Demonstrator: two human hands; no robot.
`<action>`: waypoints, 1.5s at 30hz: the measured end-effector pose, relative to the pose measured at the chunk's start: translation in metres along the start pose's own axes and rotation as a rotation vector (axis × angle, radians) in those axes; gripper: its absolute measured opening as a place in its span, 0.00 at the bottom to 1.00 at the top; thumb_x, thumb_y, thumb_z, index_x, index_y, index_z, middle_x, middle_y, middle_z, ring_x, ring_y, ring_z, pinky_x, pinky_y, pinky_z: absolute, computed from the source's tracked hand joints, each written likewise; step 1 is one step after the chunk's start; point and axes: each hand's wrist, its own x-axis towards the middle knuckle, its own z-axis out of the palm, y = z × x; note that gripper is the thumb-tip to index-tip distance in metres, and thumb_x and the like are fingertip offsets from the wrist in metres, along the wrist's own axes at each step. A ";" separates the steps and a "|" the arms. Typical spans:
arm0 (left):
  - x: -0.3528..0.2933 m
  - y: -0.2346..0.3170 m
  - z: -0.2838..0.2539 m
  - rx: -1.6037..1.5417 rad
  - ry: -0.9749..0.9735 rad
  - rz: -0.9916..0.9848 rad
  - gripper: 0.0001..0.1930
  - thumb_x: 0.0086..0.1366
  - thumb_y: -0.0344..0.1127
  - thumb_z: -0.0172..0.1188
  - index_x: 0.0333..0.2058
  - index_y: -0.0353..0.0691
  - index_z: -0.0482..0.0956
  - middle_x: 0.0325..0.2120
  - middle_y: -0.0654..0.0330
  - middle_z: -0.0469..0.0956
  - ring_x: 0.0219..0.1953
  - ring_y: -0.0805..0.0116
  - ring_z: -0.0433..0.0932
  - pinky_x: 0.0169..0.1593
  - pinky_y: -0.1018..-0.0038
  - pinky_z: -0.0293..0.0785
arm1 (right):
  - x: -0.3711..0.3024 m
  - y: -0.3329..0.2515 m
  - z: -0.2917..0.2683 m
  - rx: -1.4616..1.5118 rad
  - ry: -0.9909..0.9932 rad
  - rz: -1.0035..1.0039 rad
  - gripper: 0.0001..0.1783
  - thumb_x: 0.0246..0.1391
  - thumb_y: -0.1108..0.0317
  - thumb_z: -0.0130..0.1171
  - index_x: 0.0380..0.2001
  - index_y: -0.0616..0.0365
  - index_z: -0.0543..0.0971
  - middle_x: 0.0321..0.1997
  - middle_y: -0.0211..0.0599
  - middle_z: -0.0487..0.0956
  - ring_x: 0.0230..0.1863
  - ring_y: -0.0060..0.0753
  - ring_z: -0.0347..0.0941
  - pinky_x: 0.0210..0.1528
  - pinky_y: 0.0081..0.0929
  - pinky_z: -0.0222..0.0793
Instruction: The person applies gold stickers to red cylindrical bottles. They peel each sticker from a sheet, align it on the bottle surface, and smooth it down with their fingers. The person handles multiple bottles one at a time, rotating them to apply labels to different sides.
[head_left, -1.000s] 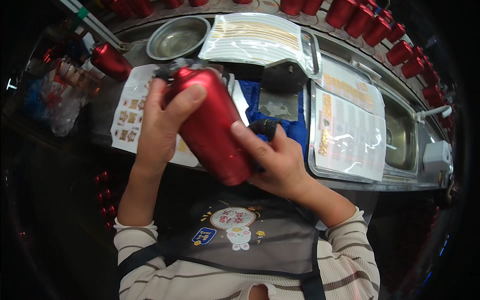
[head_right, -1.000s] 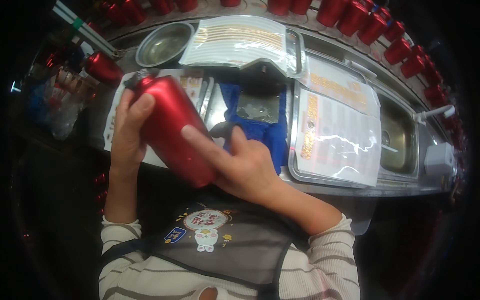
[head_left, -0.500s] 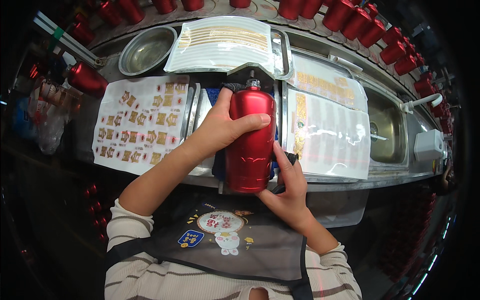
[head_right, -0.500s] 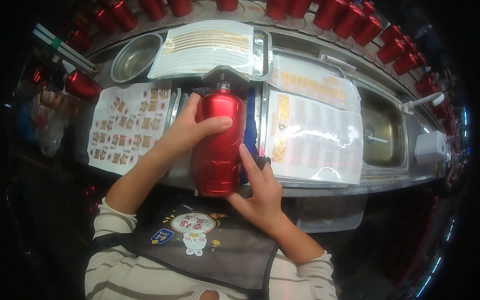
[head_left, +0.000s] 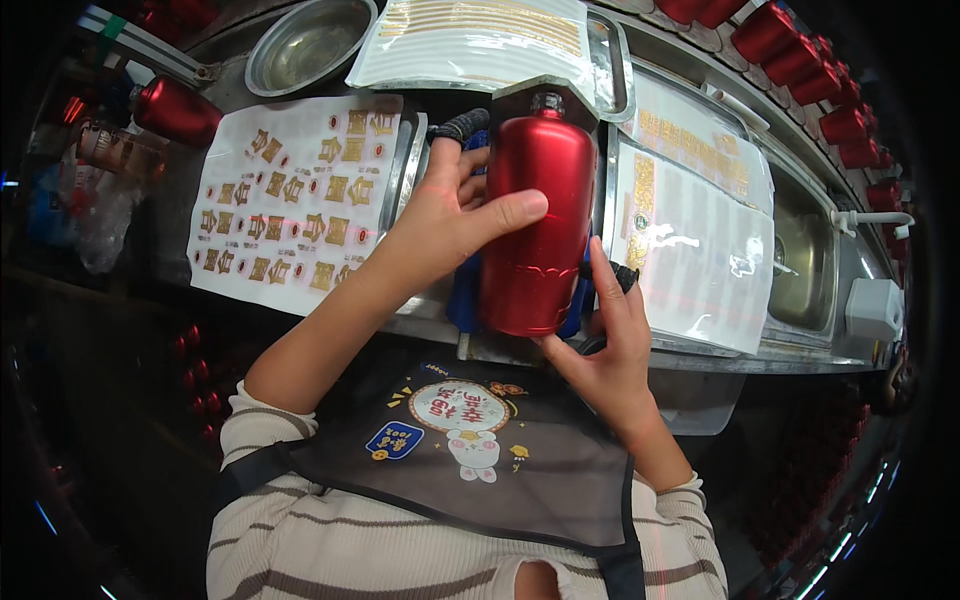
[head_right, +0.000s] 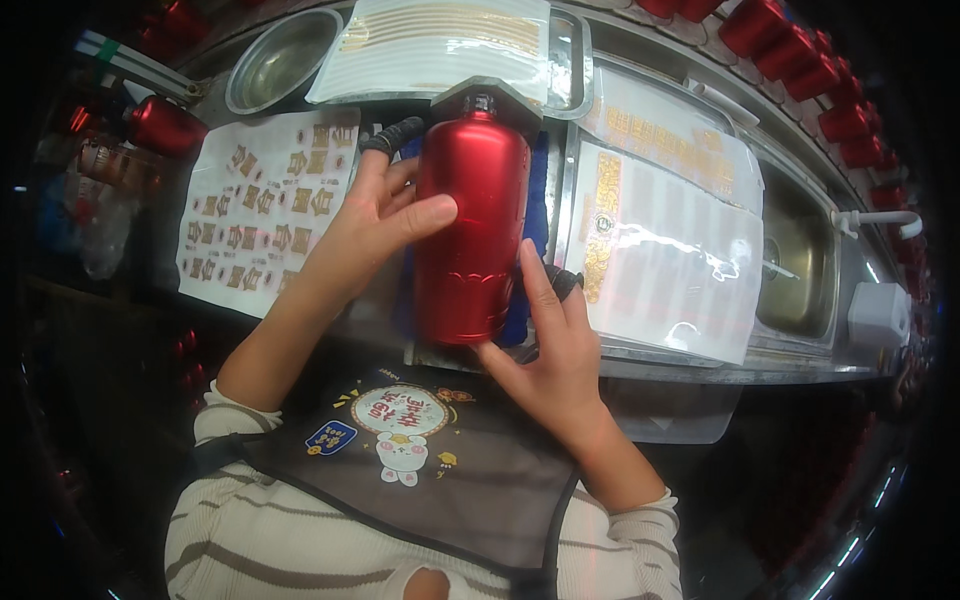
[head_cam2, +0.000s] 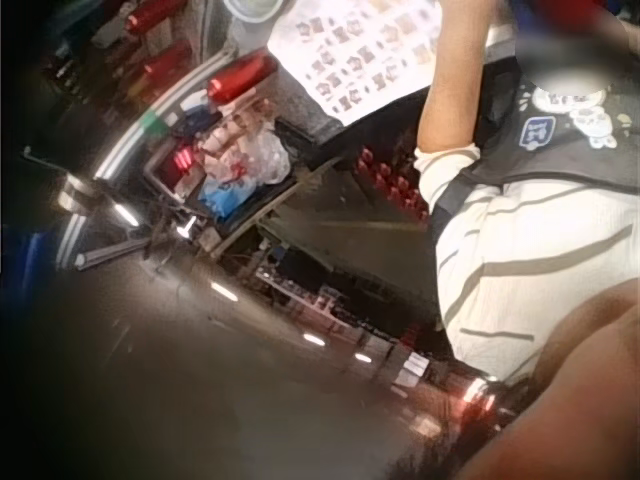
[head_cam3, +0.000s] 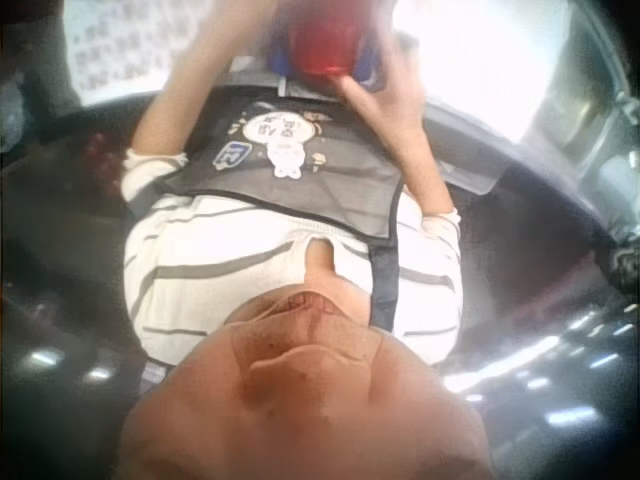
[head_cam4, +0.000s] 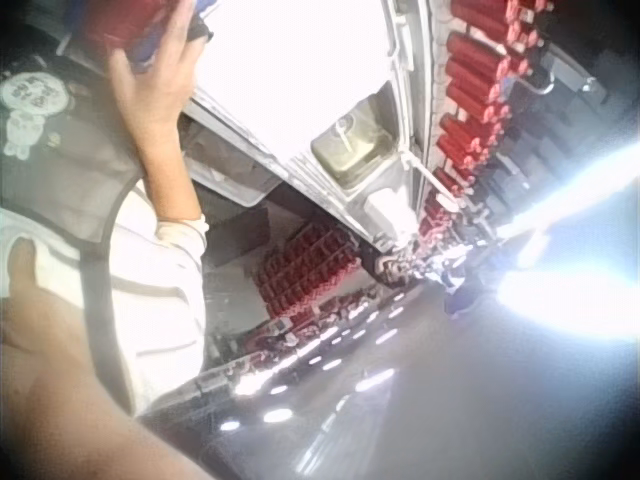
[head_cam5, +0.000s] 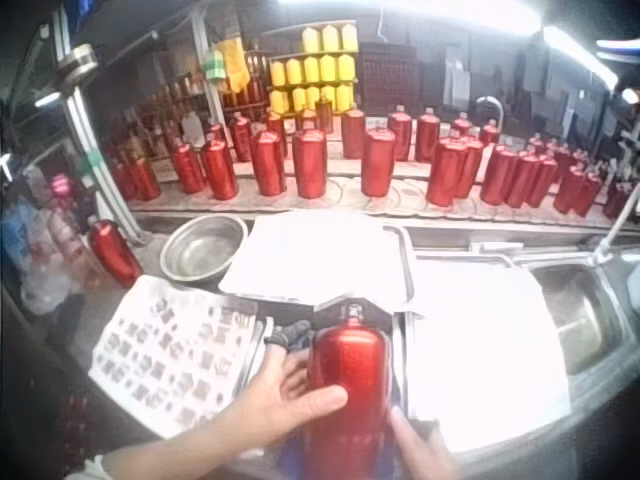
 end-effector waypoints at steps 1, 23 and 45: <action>-0.004 -0.002 -0.001 0.074 -0.058 0.015 0.40 0.57 0.43 0.74 0.53 0.29 0.55 0.58 0.39 0.65 0.60 0.57 0.69 0.59 0.64 0.73 | 0.000 0.003 0.001 -0.011 -0.002 -0.023 0.49 0.38 0.72 0.72 0.68 0.59 0.65 0.47 0.49 0.75 0.43 0.46 0.77 0.42 0.33 0.75; 0.157 0.031 -0.166 1.061 0.634 0.037 0.31 0.51 0.43 0.74 0.44 0.24 0.73 0.37 0.49 0.82 0.37 0.62 0.82 0.43 0.69 0.77 | 0.022 0.012 -0.046 0.540 0.089 0.386 0.27 0.52 0.80 0.61 0.58 0.64 0.74 0.40 0.29 0.76 0.24 0.06 0.62 0.27 0.08 0.58; 0.143 0.106 -0.051 0.949 0.040 0.356 0.12 0.58 0.30 0.68 0.33 0.35 0.71 0.26 0.61 0.80 0.29 0.76 0.77 0.34 0.77 0.73 | 0.182 -0.007 -0.054 0.452 0.039 -0.019 0.25 0.48 0.75 0.59 0.53 0.61 0.77 0.38 0.29 0.79 0.23 0.10 0.63 0.26 0.12 0.60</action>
